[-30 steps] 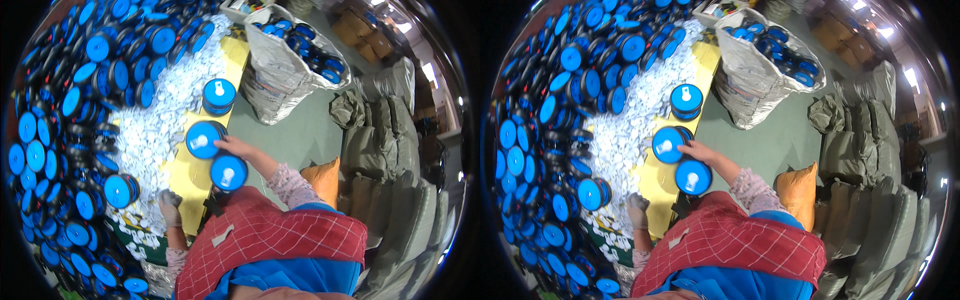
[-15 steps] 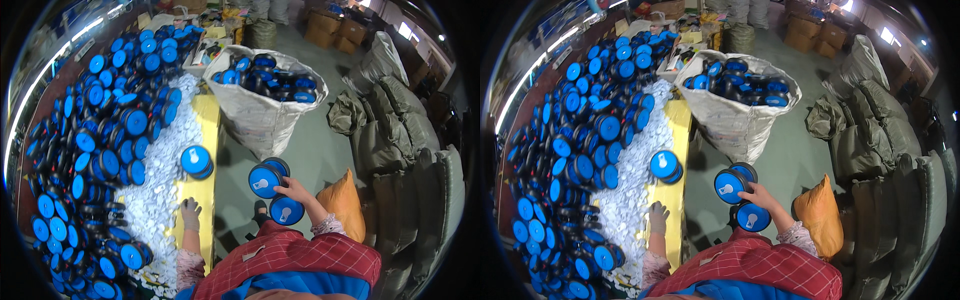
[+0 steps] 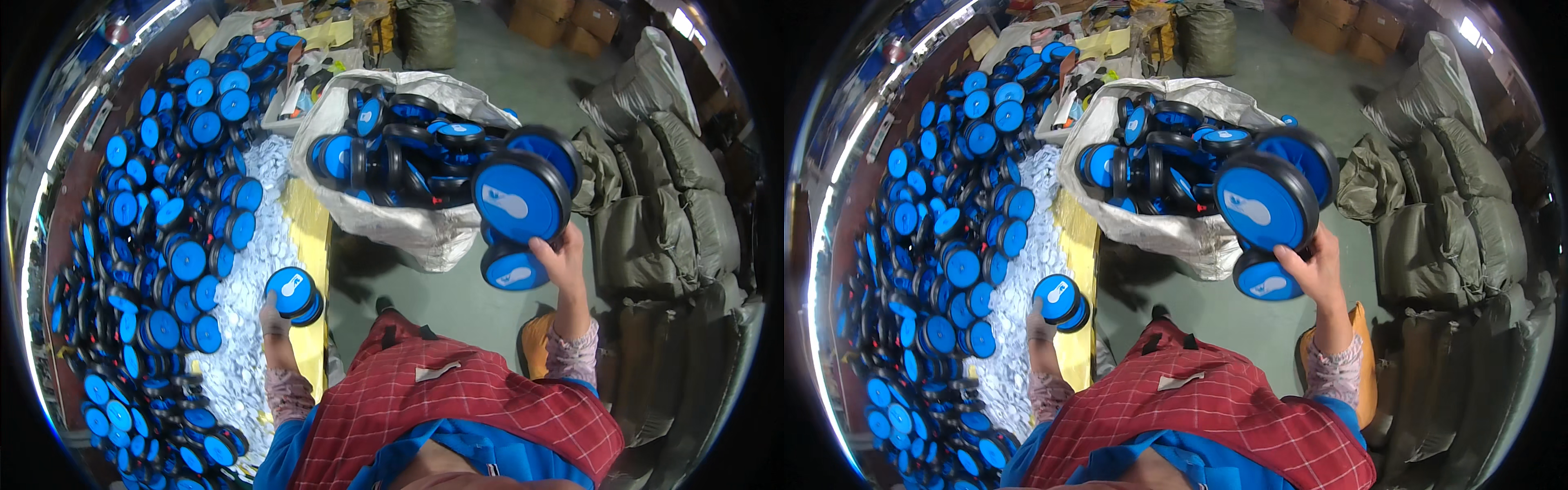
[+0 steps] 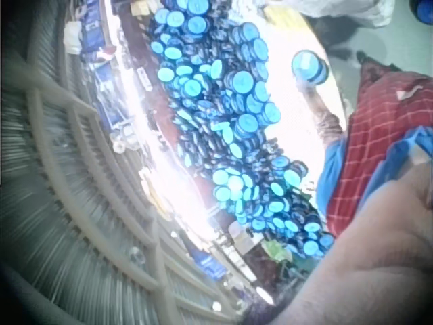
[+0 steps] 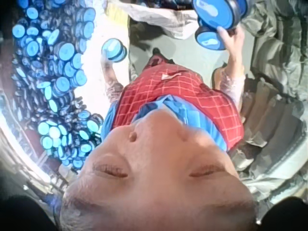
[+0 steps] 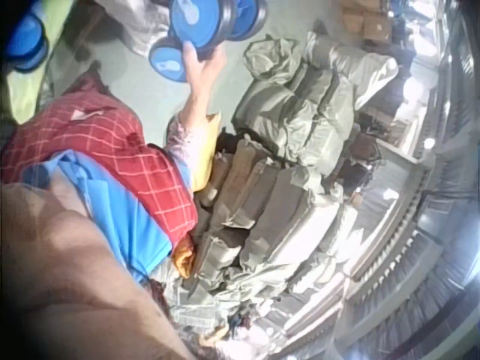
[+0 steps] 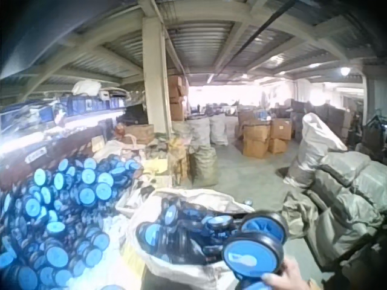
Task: The person assembles small blue and black circular objects by hand, placing white plastic pieces into the center of each unit. They repeatedly pick up units, insert pieces, and place finished units into a large white sack. The workspace is cluttered with many similar units and loose parts.
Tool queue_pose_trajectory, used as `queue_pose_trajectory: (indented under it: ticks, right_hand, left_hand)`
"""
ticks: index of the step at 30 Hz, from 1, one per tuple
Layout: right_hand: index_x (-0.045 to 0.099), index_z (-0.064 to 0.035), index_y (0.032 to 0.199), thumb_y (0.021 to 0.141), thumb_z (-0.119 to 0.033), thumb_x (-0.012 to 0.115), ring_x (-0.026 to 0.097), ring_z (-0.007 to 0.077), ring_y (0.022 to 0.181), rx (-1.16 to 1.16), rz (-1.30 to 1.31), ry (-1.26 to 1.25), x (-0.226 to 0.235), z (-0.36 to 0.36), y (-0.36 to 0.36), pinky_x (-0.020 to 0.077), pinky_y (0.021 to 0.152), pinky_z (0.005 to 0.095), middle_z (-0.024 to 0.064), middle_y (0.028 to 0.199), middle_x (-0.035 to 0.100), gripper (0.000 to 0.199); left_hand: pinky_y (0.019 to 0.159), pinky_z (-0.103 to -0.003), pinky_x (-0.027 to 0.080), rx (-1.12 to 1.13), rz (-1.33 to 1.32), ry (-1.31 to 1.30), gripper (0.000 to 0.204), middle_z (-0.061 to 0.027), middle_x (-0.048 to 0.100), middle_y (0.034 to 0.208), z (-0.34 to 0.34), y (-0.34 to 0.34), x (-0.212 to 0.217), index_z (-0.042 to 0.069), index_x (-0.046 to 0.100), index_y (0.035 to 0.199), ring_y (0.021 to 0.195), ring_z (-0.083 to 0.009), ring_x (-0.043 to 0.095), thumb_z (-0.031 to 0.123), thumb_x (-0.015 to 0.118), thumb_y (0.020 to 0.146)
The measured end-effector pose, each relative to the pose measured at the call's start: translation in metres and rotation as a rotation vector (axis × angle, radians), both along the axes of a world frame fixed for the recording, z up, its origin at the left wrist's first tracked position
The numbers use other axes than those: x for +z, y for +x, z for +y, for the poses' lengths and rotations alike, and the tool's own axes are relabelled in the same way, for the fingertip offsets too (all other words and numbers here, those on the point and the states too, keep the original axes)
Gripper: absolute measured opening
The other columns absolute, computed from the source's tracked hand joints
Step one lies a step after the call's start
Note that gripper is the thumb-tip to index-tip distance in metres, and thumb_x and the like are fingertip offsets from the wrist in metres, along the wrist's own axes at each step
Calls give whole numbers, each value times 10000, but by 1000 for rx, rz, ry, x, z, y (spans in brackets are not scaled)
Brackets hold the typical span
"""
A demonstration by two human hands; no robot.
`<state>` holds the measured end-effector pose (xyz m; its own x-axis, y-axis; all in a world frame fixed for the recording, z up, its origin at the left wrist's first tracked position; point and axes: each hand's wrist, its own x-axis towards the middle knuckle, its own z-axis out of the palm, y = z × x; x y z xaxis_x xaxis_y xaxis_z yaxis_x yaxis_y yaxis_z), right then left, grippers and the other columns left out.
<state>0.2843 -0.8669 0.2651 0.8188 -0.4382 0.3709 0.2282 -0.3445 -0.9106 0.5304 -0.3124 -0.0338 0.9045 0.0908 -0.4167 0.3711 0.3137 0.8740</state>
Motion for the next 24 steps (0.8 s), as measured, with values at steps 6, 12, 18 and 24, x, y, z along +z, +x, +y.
queue_pose_trajectory:
  ticks: [6, 12, 18, 24]
  right_hand:
    - [608, 47, 1026, 667, -211, 826, 637, 341, 805, -48, -190, -708, 20, -31, 134, 532, 706, 349, 174, 931, 617, 494]
    - [636, 13, 980, 681, -181, 812, 656, 286, 739, -228, -182, -699, 37, -86, 239, 532, 669, 344, 148, 892, 640, 397]
    - [605, 49, 1186, 735, -145, 802, 657, 213, 913, -419, -192, -410, 24, -158, 276, 516, 817, 306, 155, 1058, 665, 529]
    - [621, 61, 1109, 750, -163, 783, 657, 199, 842, -478, -120, -493, 9, -201, 291, 515, 770, 300, 138, 992, 684, 453]
  left_hand:
    - [894, -412, 524, 186, -466, 57, 544, -177, 578, 1259, -123, 82, 210, -53, 463, 1347, 1068, -300, 617, 285, 600, 943]
    - [1000, -375, 447, -359, -961, 547, 514, -194, 595, 1257, -275, 225, 282, 0, 478, 1366, 1159, -290, 579, 142, 617, 892]
    - [866, -477, 489, -1179, -1162, 1493, 438, -208, 633, 1076, -438, 322, 256, 62, 579, 1222, 947, -395, 626, 271, 687, 853]
    - [911, -454, 486, -1831, -962, 1443, 393, -219, 655, 1066, -501, 407, 257, 49, 666, 1062, 1034, -388, 625, 400, 532, 947]
